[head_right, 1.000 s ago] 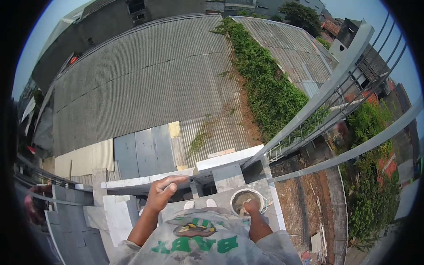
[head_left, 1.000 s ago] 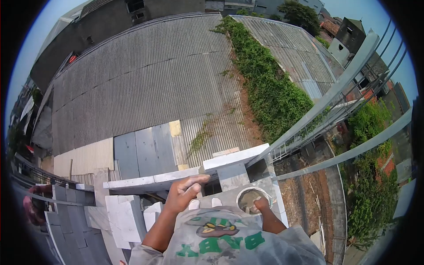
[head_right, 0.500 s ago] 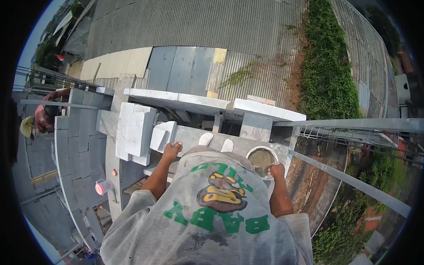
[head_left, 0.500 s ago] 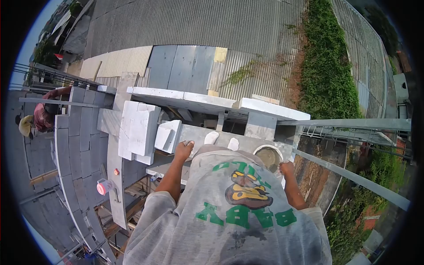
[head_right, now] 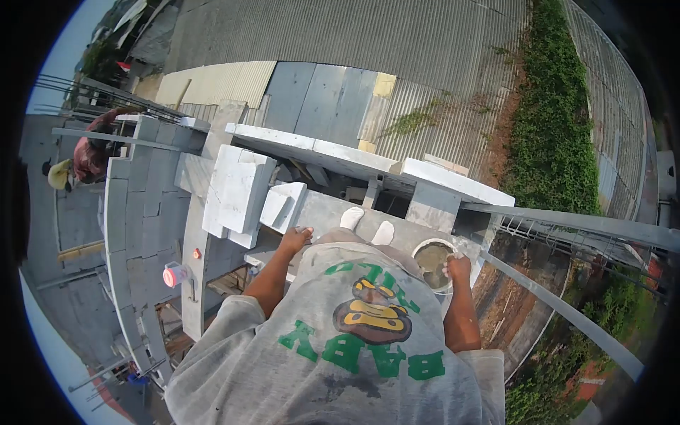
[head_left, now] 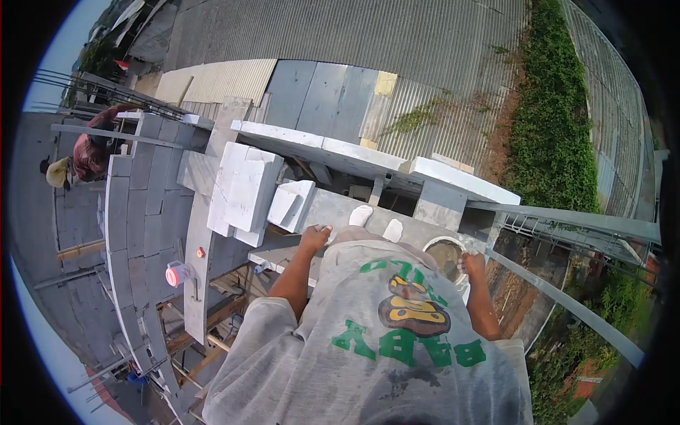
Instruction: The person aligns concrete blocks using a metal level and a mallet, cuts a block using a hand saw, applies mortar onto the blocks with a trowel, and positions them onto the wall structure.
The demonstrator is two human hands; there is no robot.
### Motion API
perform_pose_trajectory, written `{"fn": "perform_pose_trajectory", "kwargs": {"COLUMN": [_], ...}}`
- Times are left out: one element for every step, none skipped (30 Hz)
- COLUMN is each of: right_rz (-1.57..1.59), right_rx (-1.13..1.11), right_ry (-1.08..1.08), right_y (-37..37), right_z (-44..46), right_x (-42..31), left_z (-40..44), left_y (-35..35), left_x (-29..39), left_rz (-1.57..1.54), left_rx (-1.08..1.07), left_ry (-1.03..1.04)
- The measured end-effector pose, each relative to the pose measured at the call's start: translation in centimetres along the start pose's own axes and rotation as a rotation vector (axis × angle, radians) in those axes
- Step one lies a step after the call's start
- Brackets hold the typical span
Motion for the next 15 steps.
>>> {"fn": "perform_pose_trajectory", "kwargs": {"right_rz": [-0.01,-0.025,-0.066,-0.083,-0.098,-0.129,-0.157,-0.178,-0.196,-0.213,-0.169,-0.135,-0.1,-0.064,-0.082], "right_rx": [-0.011,0.024,0.028,-0.007,-0.032,-0.016,0.001,0.02,0.04,0.062,0.059,0.046,0.033,0.021,0.02], "right_ry": [0.023,0.017,0.047,0.071,0.099,0.087,0.075,0.061,0.047,0.036,0.02,0.008,-0.004,-0.016,-0.03], "right_y": [0.0,-0.3,-0.4,-0.2,-0.3,-0.6,-0.5,-0.6,-0.6,-0.8,-0.8,-0.6,-0.5,-0.2,-0.1], "right_z": [1.0,0.5,0.6,0.7,0.7,-0.3,-1.6,-0.8,0.0,0.4,1.0,1.7,1.0,0.5,0.5], "right_x": [1.3,1.4,2.0,2.8,3.2,2.3,1.1,1.3,1.4,1.3,1.0,0.6,-0.8,-2.1,-3.2], "left_z": [2.0,0.5,0.4,-2.0,-1.7,-1.2,-0.5,-0.1,0.4,0.3,0.3,0.3,0.3,0.5,0.8], "left_y": [0.2,0.2,0.3,-0.1,-0.3,-0.4,-0.7,-0.9,-1.3,-1.5,-1.7,-1.8,-2.1,-2.1,-2.2], "left_x": [-2.3,-0.3,0.7,4.0,3.8,3.6,3.0,2.2,1.5,1.3,1.1,0.9,0.7,0.1,-0.7], "left_rz": [0.024,0.066,0.164,0.177,0.177,0.177,0.173,0.171,0.17,0.166,0.163,0.159,0.152,0.142,0.132], "left_rx": [0.008,-0.004,-0.013,-0.026,-0.013,-0.005,0.036,0.077,0.116,0.114,0.111,0.107,0.117,0.094,0.069], "left_ry": [0.04,-0.002,0.023,-0.048,-0.049,-0.049,-0.024,0.0,0.024,0.021,0.019,0.018,0.009,-0.029,-0.067]}}
Point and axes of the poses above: each hand's wrist, its own z-axis towards the middle knuckle, its own y-axis out of the palm, x = y × z, the point moved 9 cm from there along z, towards the middle knuckle, and after that the axes turned 8 degrees about -z, right-handed, at the moved point
